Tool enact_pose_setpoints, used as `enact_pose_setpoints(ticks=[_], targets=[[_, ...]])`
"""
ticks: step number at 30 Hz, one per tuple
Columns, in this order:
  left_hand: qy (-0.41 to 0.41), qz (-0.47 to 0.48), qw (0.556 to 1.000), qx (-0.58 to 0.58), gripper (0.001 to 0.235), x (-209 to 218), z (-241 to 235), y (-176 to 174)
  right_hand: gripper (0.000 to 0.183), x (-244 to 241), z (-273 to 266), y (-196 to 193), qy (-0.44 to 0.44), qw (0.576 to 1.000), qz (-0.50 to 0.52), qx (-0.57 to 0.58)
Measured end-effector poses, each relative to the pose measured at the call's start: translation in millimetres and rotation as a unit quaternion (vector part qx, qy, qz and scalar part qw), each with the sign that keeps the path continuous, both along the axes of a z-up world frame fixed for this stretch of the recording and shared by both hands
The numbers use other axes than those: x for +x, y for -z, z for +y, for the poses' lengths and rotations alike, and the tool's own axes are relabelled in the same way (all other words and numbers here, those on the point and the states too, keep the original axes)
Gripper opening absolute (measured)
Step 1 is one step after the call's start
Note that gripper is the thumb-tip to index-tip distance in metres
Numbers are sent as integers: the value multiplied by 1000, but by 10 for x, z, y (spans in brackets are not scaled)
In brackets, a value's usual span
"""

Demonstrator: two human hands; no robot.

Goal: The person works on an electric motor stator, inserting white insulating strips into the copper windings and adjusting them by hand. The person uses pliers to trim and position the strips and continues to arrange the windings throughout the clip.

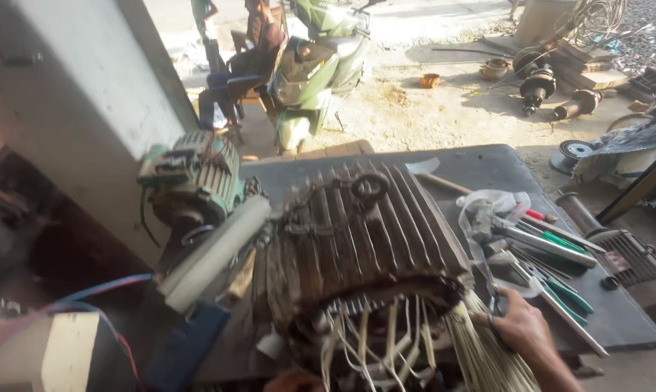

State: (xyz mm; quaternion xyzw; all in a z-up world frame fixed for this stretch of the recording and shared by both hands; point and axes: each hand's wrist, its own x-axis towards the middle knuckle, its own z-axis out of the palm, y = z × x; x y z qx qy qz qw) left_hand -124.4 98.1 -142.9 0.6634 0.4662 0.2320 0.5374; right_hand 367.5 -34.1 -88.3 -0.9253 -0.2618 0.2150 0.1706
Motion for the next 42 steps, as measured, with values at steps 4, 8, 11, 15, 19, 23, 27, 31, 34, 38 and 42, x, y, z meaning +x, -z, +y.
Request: enact_pose_setpoints(ticks=[4,8,11,15,19,23,27,31,34,38,42], targets=[[-82,-4,993,83,24,-93,-258,-270,111,-43,-96,-74,-50,996,-58,55],[-154,-24,973,169,25,-238,-227,-647,107,25,-101,-83,-35,997,41,54],[-200,-31,949,241,25,-260,-207,-835,94,49,-241,-89,-53,966,188,170],[-280,8,904,323,19,-173,5,-929,59,-148,-227,-326,-101,985,66,122],[-272,43,878,392,15,-169,256,-787,36,-677,-386,-861,-222,936,-217,167],[-230,75,905,351,18,-126,531,-640,17,-1337,-422,-1690,-290,801,-295,433],[-187,95,906,368,17,-72,513,-479,13,-1923,-242,-2233,-497,687,-221,482],[-176,53,913,364,20,-98,376,-541,22,-2326,215,-2339,-641,646,-205,360],[-233,4,895,381,17,-154,235,-760,28,-2509,484,-2236,-670,662,-226,246],[-216,-93,898,371,21,-84,-254,-1040,38,-2545,543,-2073,-665,683,-269,135],[-47,-193,923,329,44,89,-701,-1349,26,-2498,545,-2041,-671,664,-280,175]])
